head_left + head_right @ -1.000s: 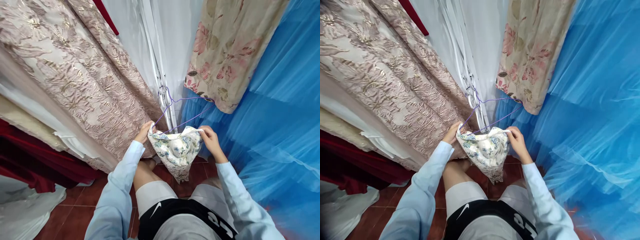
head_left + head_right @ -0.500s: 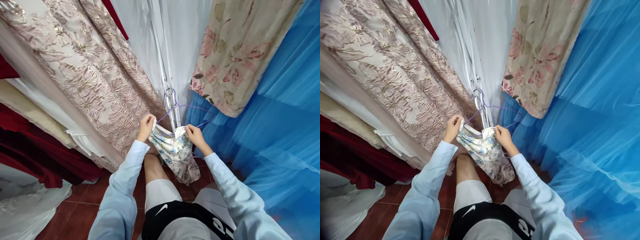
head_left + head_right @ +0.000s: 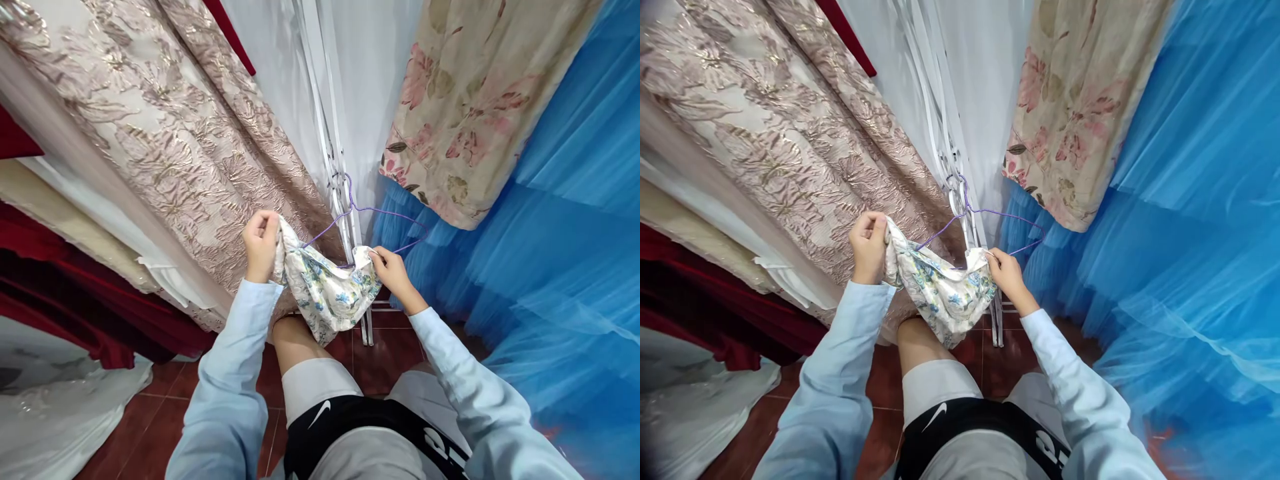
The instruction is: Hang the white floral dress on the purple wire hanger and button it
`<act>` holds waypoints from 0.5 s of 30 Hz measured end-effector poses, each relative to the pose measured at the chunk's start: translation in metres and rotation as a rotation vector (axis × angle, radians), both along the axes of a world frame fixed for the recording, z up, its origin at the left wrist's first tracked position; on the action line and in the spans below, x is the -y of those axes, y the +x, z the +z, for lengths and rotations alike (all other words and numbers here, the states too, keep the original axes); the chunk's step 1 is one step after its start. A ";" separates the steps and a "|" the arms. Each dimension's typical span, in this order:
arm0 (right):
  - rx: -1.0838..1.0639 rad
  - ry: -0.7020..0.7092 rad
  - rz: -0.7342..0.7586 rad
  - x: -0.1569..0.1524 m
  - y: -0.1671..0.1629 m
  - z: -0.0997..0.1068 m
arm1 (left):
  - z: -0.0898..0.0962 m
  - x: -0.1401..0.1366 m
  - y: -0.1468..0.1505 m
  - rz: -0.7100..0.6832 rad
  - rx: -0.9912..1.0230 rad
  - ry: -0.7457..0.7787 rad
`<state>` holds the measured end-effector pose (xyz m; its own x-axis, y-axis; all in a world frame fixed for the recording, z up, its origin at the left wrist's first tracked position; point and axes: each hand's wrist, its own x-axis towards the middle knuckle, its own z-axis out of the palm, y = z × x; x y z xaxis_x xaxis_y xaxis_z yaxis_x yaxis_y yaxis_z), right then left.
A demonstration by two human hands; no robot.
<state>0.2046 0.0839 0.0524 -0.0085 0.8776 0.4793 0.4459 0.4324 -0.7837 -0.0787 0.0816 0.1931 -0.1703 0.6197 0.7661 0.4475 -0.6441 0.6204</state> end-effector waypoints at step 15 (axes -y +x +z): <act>0.065 -0.034 0.040 0.008 -0.018 0.004 | -0.025 -0.062 0.010 -0.041 -0.346 -0.140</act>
